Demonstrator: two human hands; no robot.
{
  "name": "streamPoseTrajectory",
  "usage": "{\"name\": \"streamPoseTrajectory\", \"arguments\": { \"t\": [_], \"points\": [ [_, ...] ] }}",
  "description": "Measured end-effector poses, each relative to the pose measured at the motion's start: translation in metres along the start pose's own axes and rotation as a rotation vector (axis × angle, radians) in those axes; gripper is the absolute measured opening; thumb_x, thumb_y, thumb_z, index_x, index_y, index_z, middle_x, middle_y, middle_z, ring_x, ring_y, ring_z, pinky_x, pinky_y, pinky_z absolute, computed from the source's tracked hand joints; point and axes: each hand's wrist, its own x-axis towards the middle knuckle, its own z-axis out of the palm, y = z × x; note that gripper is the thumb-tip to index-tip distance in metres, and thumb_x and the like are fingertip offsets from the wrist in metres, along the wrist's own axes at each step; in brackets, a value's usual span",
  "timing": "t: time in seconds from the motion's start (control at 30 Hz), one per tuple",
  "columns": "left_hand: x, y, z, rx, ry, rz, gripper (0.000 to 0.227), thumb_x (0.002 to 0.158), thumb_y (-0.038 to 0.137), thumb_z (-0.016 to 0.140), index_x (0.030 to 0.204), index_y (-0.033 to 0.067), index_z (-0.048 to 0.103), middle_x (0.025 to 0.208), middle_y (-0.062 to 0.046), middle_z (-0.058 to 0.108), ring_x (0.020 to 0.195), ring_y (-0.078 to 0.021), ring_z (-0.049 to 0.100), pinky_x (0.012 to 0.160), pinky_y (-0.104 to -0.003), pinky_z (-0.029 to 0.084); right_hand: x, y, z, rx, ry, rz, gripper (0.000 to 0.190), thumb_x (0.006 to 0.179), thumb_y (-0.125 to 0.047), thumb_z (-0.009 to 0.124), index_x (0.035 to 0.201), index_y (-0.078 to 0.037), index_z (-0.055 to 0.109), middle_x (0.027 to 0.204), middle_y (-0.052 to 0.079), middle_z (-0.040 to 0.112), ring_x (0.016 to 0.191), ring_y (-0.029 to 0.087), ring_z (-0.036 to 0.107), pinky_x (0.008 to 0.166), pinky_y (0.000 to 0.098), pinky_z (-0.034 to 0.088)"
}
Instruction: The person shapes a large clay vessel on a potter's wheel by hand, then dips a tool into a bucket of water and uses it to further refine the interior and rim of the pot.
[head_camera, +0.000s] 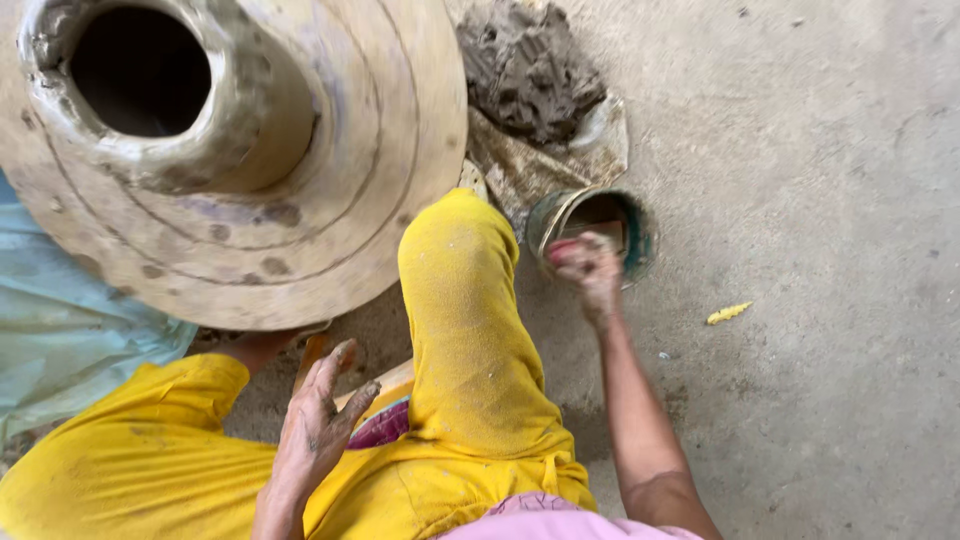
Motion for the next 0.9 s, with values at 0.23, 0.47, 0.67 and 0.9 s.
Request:
{"name": "streamPoseTrajectory", "arguments": {
  "t": [0.23,0.47,0.67,0.9],
  "points": [
    [0.005,-0.001,0.004,-0.025,-0.028,-0.114,0.068,0.084,0.031,0.072,0.146,0.0149,0.051,0.135,-0.012,0.065,0.111,-0.0287,0.068,0.082,-0.041,0.057,0.062,-0.004,-0.071,0.540,0.045,0.009,0.043,0.082,-0.004,0.068,0.123,-0.016,0.066,0.117,0.008,0.073,0.104,0.025,0.077,0.088,0.0369,0.062],
    [0.012,0.002,0.018,-0.022,-0.015,-0.024,0.068,0.084,0.031,0.077,0.143,0.0084,0.051,0.137,-0.018,0.062,0.123,-0.0358,0.062,0.098,-0.044,0.052,0.155,0.085,-0.006,-0.583,-0.047,0.374,0.039,0.084,-0.006,0.068,0.122,-0.015,0.066,0.114,0.008,0.073,0.101,0.024,0.076,0.086,0.0368,0.061],
    [0.015,0.007,0.016,0.010,-0.035,-0.072,0.069,0.085,0.031,0.076,0.144,0.0084,0.050,0.133,-0.018,0.063,0.121,-0.0379,0.062,0.097,-0.044,0.051,0.171,0.076,0.003,-1.081,0.028,0.355,0.035,0.086,-0.007,0.067,0.120,-0.015,0.066,0.112,0.007,0.073,0.098,0.023,0.075,0.083,0.0367,0.060],
    [0.021,0.005,0.018,0.008,-0.083,-0.079,0.068,0.083,0.030,0.076,0.144,0.0105,0.051,0.131,-0.018,0.064,0.121,-0.0363,0.062,0.097,-0.043,0.052,0.147,0.070,-0.051,-0.662,-0.063,0.164,0.031,0.089,-0.008,0.066,0.119,-0.014,0.066,0.110,0.006,0.072,0.095,0.022,0.073,0.081,0.0366,0.059]
  ]
}}
